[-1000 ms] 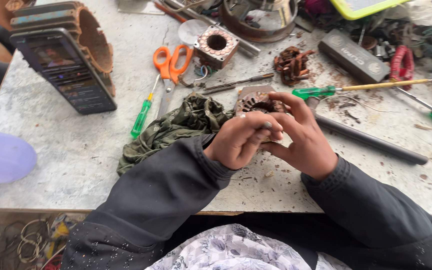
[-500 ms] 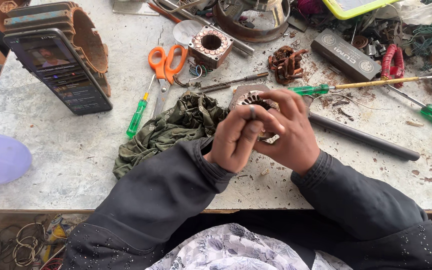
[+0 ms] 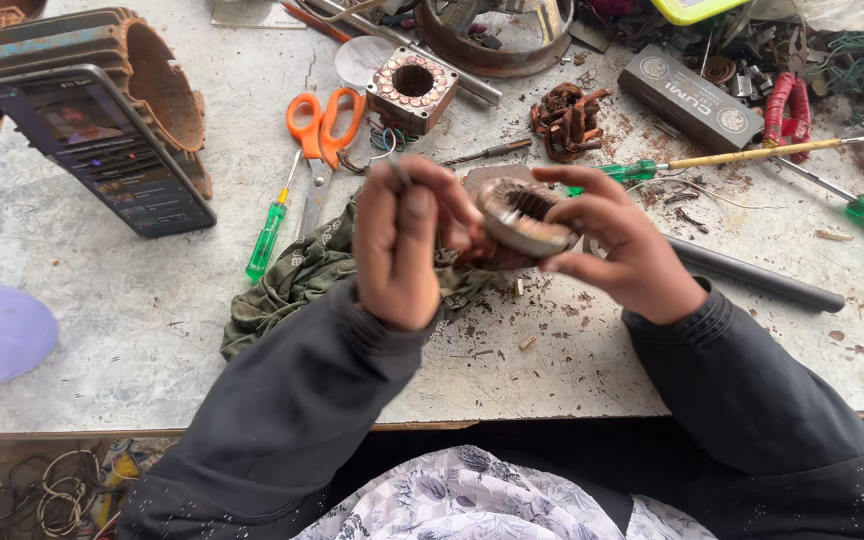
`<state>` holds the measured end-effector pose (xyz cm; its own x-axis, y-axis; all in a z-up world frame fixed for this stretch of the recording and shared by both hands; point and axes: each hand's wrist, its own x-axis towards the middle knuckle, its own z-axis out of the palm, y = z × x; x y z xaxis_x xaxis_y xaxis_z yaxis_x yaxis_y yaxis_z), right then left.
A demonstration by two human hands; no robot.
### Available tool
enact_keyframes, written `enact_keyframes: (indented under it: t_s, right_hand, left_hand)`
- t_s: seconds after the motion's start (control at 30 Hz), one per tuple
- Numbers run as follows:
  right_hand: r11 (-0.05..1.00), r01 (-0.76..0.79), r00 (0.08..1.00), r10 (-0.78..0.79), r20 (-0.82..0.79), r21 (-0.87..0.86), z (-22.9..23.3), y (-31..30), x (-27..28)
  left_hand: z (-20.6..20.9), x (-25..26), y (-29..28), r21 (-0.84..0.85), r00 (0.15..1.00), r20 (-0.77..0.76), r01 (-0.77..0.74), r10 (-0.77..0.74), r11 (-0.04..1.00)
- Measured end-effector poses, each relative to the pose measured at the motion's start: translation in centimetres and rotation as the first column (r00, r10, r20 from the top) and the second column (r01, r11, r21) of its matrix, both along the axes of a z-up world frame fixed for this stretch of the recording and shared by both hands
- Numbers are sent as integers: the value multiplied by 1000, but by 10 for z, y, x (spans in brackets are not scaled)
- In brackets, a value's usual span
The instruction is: The person uses a hammer and a metal punch to tap and adjust copper windings inside a stator core. They repeatedly position the punch into the slots and strike it with the hammer to seat the windings.
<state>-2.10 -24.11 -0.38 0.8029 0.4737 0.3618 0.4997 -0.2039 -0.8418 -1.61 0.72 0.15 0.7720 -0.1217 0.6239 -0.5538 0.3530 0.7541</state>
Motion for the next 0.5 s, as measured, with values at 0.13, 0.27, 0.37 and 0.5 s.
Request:
enact_keyframes:
  t_s: [0.13, 0.27, 0.37, 0.5]
  right_hand:
    - [961, 176, 945, -104, -311, 213, -5, -13, 1]
    - [888, 247, 938, -119, -325, 388, -6, -15, 2]
    - [884, 268, 943, -159, -293, 382, -8, -13, 1]
    - [888, 246, 953, -148, -264, 388, -9, -6, -1]
  left_hand:
    - [15, 13, 10, 154, 997, -46, -50, 57, 987]
    - [26, 10, 11, 473, 985, -106, -69, 134, 879]
    - [30, 10, 11, 436, 990, 58, -138, 126, 889]
    - [25, 22, 14, 523, 940, -269, -42, 211, 851]
